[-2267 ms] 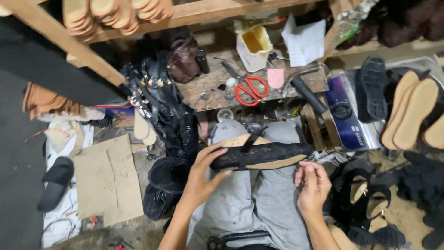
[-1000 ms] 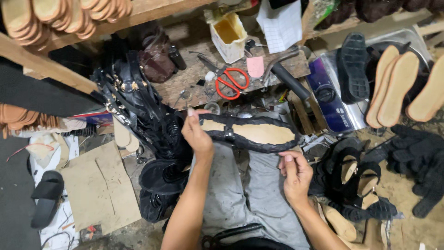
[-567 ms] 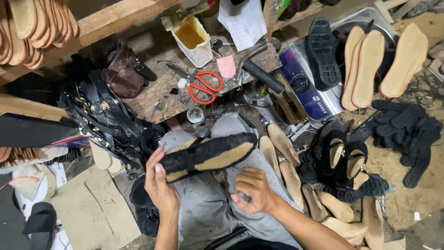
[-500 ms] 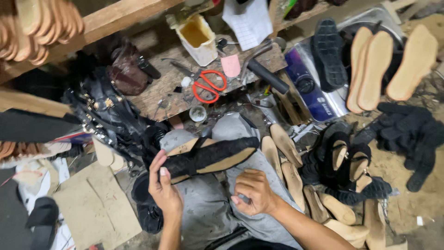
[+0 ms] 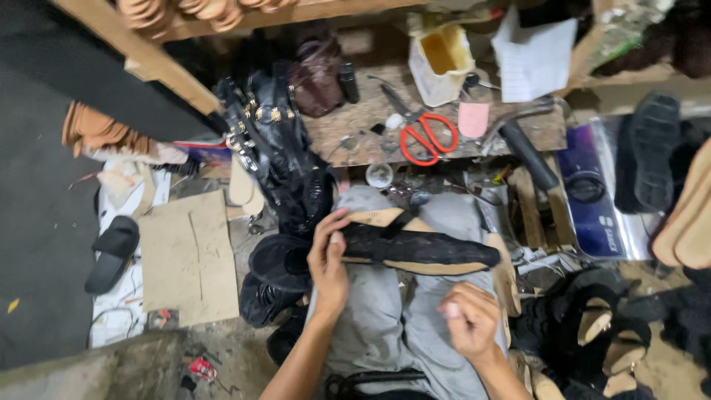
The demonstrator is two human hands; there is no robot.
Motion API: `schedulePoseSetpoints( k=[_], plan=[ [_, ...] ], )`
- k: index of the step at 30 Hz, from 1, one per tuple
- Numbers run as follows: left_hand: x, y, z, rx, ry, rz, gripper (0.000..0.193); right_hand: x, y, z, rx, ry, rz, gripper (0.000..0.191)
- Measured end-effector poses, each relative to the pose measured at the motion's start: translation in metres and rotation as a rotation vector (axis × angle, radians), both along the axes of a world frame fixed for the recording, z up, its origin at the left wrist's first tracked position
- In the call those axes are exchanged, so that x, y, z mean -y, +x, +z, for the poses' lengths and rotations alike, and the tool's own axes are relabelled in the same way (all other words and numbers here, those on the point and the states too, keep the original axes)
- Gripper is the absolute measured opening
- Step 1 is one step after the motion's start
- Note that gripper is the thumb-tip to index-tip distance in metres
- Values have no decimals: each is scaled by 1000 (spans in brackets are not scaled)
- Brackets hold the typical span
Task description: The person sits at a cluttered shoe workshop bench, trims excess material from a black shoe upper with red-handled scissors, fits a tan insole into the shoe, presses and hammers the sole area with a hand tool, then pulls the finished shoe off a wooden last and sets it aside.
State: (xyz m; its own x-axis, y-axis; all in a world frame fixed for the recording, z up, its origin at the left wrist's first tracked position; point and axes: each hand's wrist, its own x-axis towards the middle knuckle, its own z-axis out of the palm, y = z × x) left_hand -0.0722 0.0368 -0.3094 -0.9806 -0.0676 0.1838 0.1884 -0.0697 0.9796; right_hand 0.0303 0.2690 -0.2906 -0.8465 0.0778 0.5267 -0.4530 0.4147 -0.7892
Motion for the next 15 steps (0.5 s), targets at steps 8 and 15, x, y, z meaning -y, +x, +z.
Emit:
schedulePoseSetpoints(
  k=[8, 15],
  plan=[
    [-19, -5, 3, -145, 37, -83, 33, -6, 33, -29, 129, -337, -336, 48],
    [-26, 5, 2, -27, 122, -139, 27, -19, 53, -55, 90, -501, -429, 60]
  ],
)
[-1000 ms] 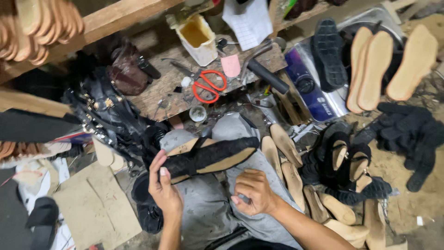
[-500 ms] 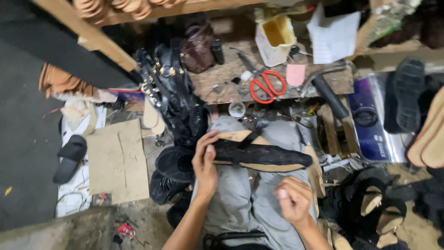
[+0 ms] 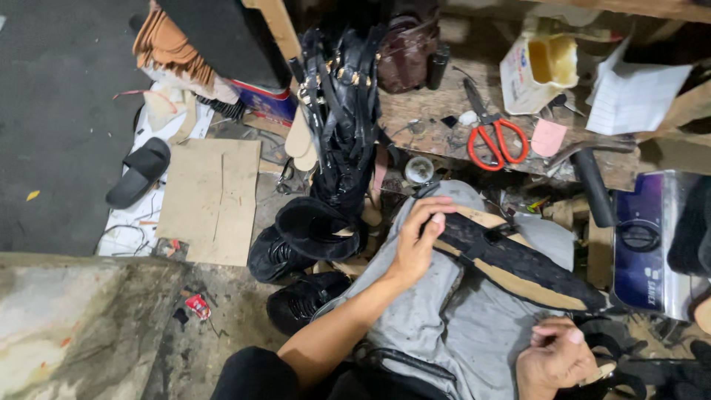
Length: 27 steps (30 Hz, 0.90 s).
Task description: The person sits at a cluttered shoe workshop bench, trims excess material from a black shoe upper with red-handled scissors, fits a tan insole into the shoe, presses and hammers the sole area with a hand tool, then pulls the finished shoe off a wooden last and sets it aside.
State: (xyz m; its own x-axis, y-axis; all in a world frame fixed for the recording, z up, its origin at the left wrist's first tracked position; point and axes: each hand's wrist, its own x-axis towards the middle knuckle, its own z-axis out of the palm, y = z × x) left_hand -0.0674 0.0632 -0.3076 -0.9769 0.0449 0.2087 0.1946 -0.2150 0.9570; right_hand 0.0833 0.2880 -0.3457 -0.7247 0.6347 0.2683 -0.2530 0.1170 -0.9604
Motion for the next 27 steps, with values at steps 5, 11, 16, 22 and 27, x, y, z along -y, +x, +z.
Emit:
schedulePoseSetpoints(
  k=[5, 11, 16, 22, 27],
  plan=[
    [8, 2, 7, 11, 21, -11, 27, 4, -1, -4, 39, 36, -52, 64],
    [30, 3, 10, 15, 33, 21, 26, 17, -9, -5, 30, 34, -31, 64],
    [50, 4, 9, 8, 21, 84, 28, 27, -22, -12, 9, 6, 44, 64],
    [74, 4, 9, -107, -38, 177, 42, 44, -37, -11, -19, -30, 106, 63],
    [90, 15, 20, -119, -121, 201, 43, 54, -43, -10, -24, 2, 136, 62]
  ],
)
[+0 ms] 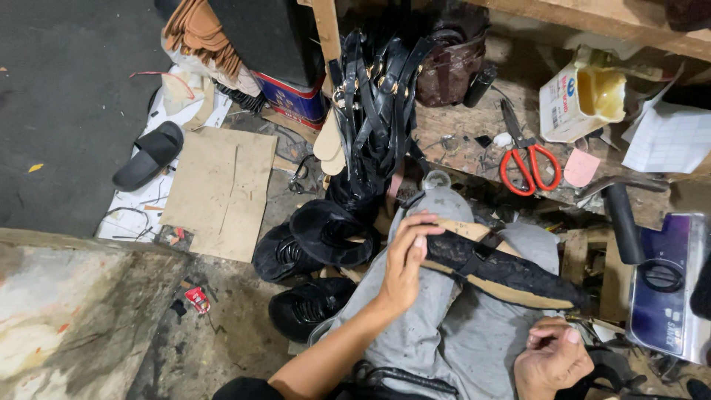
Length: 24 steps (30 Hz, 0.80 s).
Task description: The person sits at a cluttered shoe workshop bench, trims excess material from a black shoe upper with red-handled scissors, fits a tan insole into the shoe, presses and hammers the sole area with a hand tool, then pulls the finished shoe off a wooden last and sets it aside.
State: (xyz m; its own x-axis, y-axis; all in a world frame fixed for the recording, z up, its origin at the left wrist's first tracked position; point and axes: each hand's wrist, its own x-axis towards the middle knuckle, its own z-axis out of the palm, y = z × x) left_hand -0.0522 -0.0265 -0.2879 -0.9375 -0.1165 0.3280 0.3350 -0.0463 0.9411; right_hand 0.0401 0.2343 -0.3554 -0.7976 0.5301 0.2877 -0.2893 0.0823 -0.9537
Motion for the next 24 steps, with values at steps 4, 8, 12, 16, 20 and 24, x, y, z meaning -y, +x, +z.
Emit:
schedulePoseSetpoints(
  k=[4, 8, 12, 16, 20, 24],
  plan=[
    [2, 24, 12, 53, -61, 0, 31, -4, 0, -5, -14, -72, -18, 62],
    [-3, 17, 19, 85, -75, -23, 21, -14, 5, -9, -6, -29, -83, 63],
    [-22, -12, 26, -21, -143, -9, 16, -24, 13, -9, -20, -32, -108, 62],
    [-49, -50, 31, -128, -84, -94, 26, -30, 21, -5, -51, -64, -110, 60],
    [-69, -76, 29, -76, -20, -175, 44, -35, 24, 0, -63, -92, -153, 58],
    [-90, -86, 22, -67, -23, -90, 53, -41, 23, 4, -27, -123, -145, 54]
  ],
)
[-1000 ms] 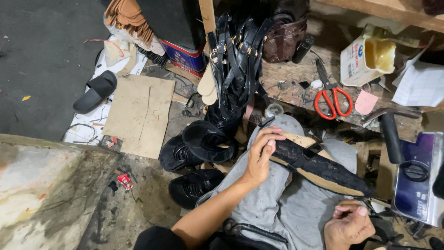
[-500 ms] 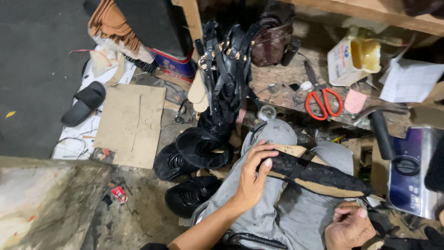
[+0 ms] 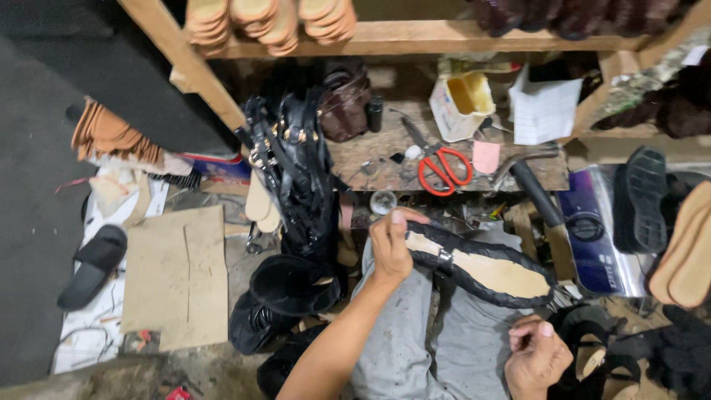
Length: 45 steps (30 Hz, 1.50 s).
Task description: The person sits at a cluttered shoe workshop bench, trims excess material from a black shoe upper with red-handled scissors, fits a tan insole into the shoe, presses and hammers the sole area with a hand tool, then pulls the finished shoe off a wooden last and sets it aside.
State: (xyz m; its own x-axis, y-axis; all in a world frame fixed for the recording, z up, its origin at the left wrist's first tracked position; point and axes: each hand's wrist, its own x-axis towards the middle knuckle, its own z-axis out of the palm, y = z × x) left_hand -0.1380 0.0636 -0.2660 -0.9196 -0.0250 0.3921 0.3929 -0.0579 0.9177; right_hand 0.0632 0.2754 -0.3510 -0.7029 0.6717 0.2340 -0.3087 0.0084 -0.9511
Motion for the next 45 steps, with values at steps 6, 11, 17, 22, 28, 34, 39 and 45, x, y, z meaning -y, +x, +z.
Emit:
schedulePoseSetpoints(
  k=[6, 11, 17, 22, 28, 34, 39, 45],
  plan=[
    [-18, -5, -12, 84, -27, 83, 60, -5, 1, 3, 60, -6, 27, 53],
    [-21, -4, -10, 125, -67, 78, 63, -8, 3, 7, 34, -43, 51, 51],
    [-24, -4, -8, 131, -99, 124, 66, -12, 5, 13, 53, -41, 71, 51],
    [-24, -1, -12, 111, 20, 77, 64, -15, 7, 17, 76, -27, 54, 53],
    [-24, 2, -16, 60, -25, 94, 63, -18, 10, 21, 93, 11, 81, 52],
    [-26, 4, -11, 64, -62, 77, 58, -22, 10, 18, 88, -47, 112, 51],
    [-18, 11, 10, 34, -206, -77, 22, -26, 10, 18, 152, 0, 121, 54],
    [-17, 35, 9, 573, -144, -7, 23, -27, 9, 23, 218, 54, 108, 56]
  ],
)
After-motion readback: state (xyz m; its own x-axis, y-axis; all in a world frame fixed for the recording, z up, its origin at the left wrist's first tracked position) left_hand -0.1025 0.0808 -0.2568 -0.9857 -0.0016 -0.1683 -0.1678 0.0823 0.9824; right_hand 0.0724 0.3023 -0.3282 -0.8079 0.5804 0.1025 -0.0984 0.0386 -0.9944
